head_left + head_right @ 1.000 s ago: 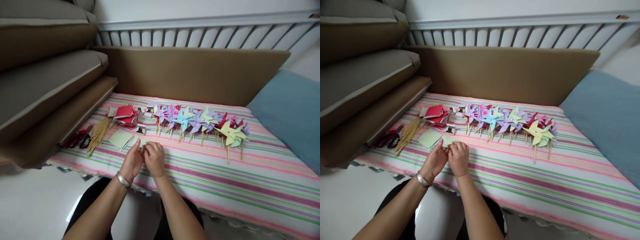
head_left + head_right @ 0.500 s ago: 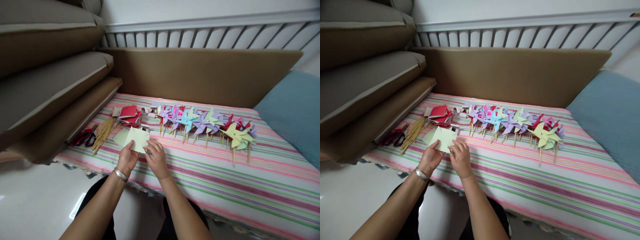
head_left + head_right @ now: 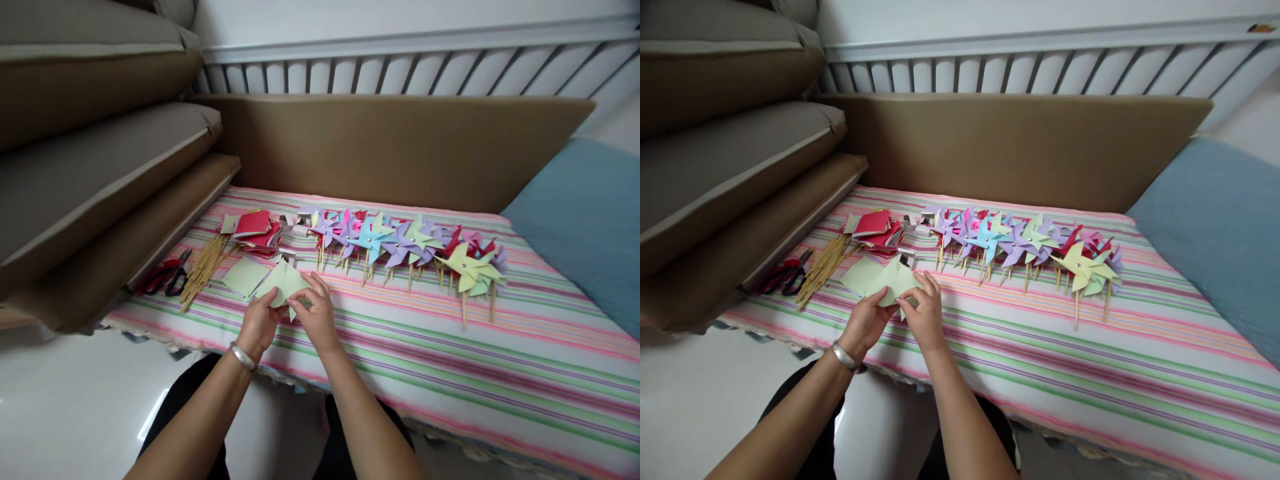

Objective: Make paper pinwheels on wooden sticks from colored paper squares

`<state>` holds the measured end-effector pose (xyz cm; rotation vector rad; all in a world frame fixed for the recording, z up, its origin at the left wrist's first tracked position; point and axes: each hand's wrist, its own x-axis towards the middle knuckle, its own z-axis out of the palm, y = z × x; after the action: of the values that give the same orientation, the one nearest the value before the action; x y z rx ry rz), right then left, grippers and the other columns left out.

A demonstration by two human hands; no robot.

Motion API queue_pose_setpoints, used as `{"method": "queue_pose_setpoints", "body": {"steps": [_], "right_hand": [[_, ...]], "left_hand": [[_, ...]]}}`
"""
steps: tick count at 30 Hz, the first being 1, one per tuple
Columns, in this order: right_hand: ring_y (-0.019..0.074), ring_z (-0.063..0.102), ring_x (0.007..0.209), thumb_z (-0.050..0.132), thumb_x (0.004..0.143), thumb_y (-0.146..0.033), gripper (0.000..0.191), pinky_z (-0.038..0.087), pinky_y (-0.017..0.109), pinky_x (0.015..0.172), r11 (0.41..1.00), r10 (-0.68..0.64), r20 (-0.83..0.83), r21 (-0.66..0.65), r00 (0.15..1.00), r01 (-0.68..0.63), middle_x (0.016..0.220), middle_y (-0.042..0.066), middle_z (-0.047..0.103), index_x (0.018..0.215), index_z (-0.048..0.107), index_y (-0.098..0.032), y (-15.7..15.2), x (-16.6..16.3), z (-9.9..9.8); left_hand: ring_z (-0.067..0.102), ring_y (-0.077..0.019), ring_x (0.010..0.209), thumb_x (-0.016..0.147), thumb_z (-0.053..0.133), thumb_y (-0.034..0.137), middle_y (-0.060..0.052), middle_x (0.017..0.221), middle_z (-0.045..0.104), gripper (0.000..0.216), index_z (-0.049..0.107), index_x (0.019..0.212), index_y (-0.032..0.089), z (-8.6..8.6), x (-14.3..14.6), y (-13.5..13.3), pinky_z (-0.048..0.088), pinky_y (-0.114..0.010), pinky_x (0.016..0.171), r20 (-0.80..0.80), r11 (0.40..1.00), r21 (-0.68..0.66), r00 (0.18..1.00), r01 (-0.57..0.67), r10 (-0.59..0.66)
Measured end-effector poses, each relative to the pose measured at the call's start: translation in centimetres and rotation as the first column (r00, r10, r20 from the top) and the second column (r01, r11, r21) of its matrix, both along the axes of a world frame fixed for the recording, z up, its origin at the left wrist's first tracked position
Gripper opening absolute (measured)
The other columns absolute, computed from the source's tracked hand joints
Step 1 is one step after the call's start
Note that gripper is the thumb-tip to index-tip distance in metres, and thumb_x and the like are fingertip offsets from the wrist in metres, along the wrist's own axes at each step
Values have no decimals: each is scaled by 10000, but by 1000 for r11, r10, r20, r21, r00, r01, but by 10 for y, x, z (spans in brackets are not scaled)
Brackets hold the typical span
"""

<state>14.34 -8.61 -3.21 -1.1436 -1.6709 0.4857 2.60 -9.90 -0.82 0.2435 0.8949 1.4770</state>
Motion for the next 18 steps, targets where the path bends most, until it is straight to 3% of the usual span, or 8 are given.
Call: {"method": "queue_pose_setpoints", "body": {"steps": [4,18], "right_hand": [[264,339,1296,656,737,-206,36,273,481,1058,997,-36,-26,-74,999,34,1281,102,541,702,661,-212,2,2,-2],[263,392,1256,639,724,-204,47,263,471,1056,984,-114,-55,-146,992,105,1247,137,563,679,635,-193,6,2,-4]], "left_hand": [[640,-157,627,744,602,103,-81,730,705,67,662,743,74,0,7,-2,515,-274,590,-24,999,-27,999,42,-42],[631,-145,622,694,672,160,-65,730,697,99,637,764,100,-6,11,-3,487,-265,591,-11,995,-37,996,91,-92]]}}
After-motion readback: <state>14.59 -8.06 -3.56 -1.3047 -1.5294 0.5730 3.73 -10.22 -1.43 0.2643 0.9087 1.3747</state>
